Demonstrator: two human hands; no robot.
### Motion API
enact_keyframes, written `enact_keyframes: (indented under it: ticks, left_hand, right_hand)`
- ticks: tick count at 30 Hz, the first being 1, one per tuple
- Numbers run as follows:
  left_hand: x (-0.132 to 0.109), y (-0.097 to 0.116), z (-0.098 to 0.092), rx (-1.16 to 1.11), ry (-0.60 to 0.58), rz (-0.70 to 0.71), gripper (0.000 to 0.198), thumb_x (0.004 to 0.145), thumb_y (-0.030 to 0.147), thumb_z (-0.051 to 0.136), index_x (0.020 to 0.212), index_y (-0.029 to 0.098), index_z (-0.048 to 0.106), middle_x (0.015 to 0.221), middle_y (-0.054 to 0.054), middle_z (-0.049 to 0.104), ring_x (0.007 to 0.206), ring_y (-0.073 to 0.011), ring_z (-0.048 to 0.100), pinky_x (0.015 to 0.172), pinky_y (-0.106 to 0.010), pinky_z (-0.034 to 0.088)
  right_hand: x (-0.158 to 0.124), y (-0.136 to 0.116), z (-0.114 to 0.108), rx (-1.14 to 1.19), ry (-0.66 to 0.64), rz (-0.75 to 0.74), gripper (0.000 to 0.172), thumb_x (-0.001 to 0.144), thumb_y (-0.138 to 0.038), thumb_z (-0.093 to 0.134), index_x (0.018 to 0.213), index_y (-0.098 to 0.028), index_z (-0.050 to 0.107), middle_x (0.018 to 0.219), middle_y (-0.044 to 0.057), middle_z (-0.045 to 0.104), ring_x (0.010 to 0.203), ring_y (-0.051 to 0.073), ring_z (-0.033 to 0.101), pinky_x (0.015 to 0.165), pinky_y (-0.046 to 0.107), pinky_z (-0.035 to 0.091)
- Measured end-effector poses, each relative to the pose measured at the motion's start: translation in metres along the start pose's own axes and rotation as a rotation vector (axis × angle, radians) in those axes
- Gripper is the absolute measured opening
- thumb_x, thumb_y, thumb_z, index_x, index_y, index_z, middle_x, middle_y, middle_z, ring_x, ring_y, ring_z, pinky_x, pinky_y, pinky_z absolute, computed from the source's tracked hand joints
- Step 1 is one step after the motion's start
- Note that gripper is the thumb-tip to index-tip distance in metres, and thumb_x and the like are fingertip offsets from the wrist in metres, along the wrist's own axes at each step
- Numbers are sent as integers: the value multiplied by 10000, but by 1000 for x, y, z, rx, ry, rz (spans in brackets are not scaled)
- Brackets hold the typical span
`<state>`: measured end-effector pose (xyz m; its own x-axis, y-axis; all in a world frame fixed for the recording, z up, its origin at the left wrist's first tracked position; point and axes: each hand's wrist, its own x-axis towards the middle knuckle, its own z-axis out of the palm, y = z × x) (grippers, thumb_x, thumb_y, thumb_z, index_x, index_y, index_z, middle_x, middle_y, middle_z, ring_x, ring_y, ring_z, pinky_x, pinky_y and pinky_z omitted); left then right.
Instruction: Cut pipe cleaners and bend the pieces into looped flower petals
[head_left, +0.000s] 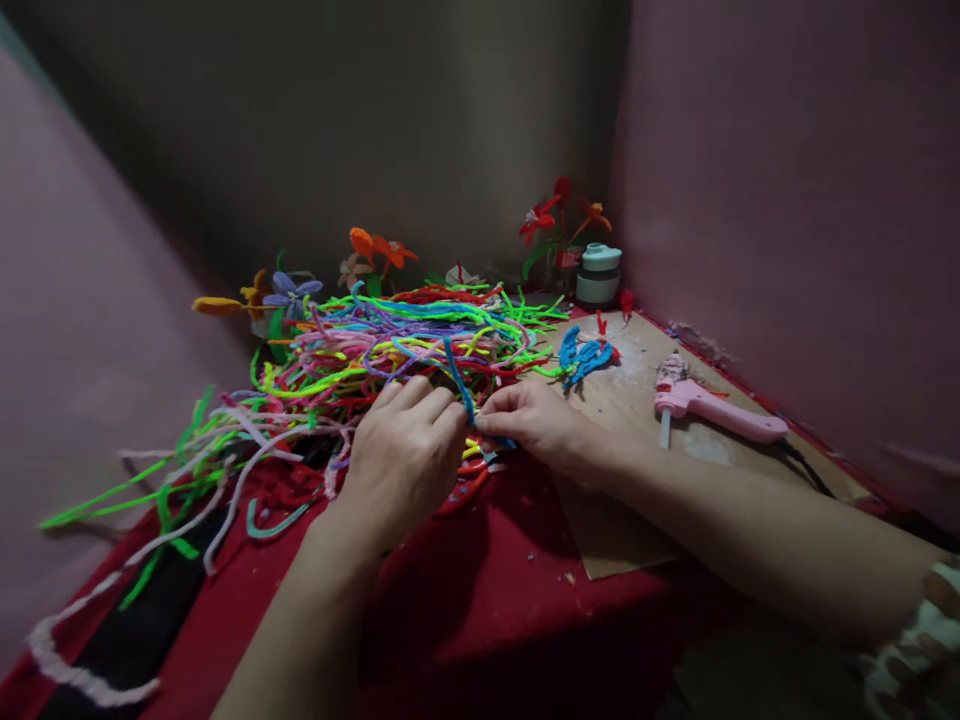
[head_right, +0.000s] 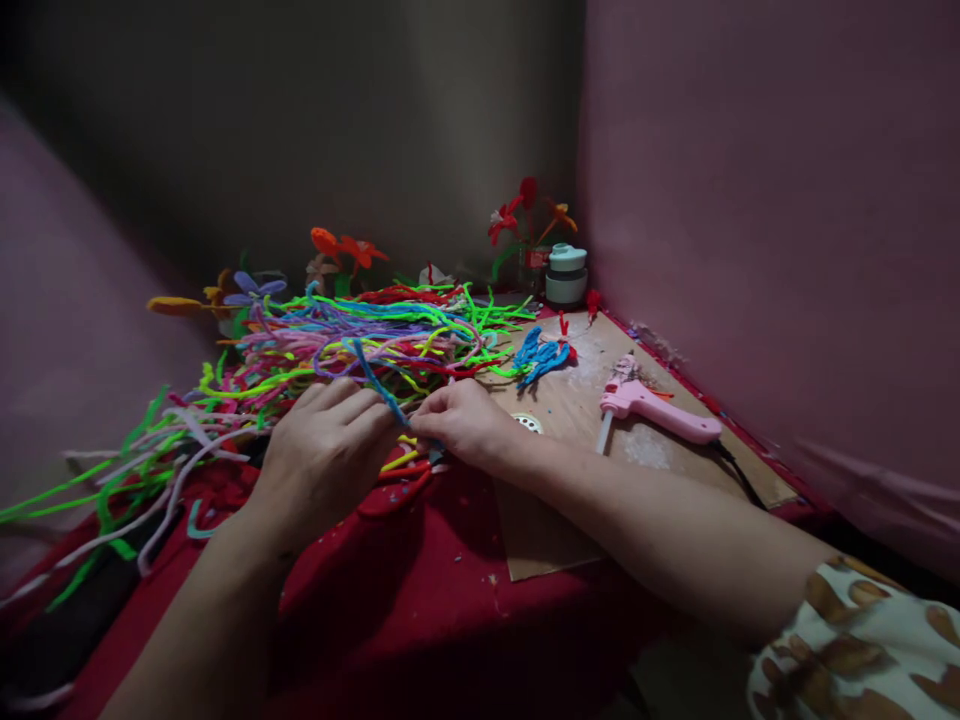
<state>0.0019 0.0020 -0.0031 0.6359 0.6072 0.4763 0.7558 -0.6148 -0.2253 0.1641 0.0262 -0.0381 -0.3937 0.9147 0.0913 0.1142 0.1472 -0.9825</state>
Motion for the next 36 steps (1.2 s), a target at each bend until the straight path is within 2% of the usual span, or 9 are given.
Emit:
enact_keyframes:
  ticks: [3, 7, 11, 15, 19, 25, 28, 33, 36]
  left_hand:
    - [1, 3, -1, -298, -108, -310, 197, 762, 232, 506, 575, 171, 516, 577, -15, 504, 594, -146, 430, 575, -292, 318]
    - [4, -3, 6, -1208, -271, -818, 220, 613, 268, 600, 487, 165, 452, 451, 48, 371, 438, -69, 305, 461, -236, 230]
    - [6, -5, 9, -1765, -301, -956, 270, 531, 261, 651, 447, 169, 412, 406, 67, 334, 377, -47, 263, 414, -224, 184]
    - [2, 0, 2, -1555, -44, -829, 202, 652, 277, 685, 587, 147, 544, 504, 51, 451, 438, -45, 368, 441, -192, 283]
    - [-2, -2, -5, -966, 258, -410, 53, 767, 235, 616, 799, 197, 635, 791, -11, 589, 725, -120, 536, 654, -245, 432]
    - [-1, -8, -6, -411, 312, -54, 64, 797, 207, 585, 786, 215, 647, 820, -31, 599, 806, -158, 499, 719, -299, 419]
    - [0, -5, -6, -502, 222, -124, 111, 804, 231, 556, 703, 194, 583, 755, -22, 589, 760, -156, 483, 707, -298, 401]
    - [1, 0, 0, -1134, -126, -625, 224, 759, 357, 550, 648, 169, 504, 589, 29, 461, 567, -109, 414, 547, -244, 344]
    - [1, 1, 3, -1376, -189, -720, 249, 720, 375, 590, 643, 149, 515, 570, 38, 451, 536, -89, 390, 527, -228, 325]
  right_hand:
    - [-5, 2, 4, -441, 144, -355, 153, 739, -122, 529, 600, -128, 592, 574, 26, 568, 557, 118, 481, 556, 248, 357]
    - [-12, 4, 7, -742, 266, -851, 169, 792, -109, 483, 663, -133, 591, 614, 60, 575, 606, 145, 471, 602, 281, 371]
    - [-15, 0, 5, -752, 353, -1003, 172, 824, -112, 462, 709, -152, 584, 636, 60, 583, 630, 158, 473, 630, 306, 392]
    - [-14, -2, 5, -443, 344, -851, 128, 828, -140, 501, 748, -139, 601, 653, 42, 586, 632, 136, 502, 627, 286, 416]
    - [-11, -3, 5, 13, 212, -419, 120, 804, -239, 566, 765, -146, 631, 681, 13, 611, 624, 109, 539, 600, 246, 423]
    - [-7, -4, 3, 331, 19, -177, 140, 720, -277, 631, 695, -140, 624, 610, -16, 580, 553, 84, 502, 562, 230, 398]
    - [-8, -4, 4, 284, 7, -202, 163, 719, -291, 628, 662, -140, 605, 587, -15, 566, 532, 85, 487, 532, 227, 382]
    - [-17, -6, 9, -99, 169, -406, 150, 775, -200, 561, 647, -141, 609, 619, 14, 591, 587, 104, 506, 588, 244, 392]
    - [-19, -6, 11, -268, 269, -543, 144, 762, -157, 559, 626, -144, 604, 639, 24, 595, 635, 119, 517, 638, 261, 393]
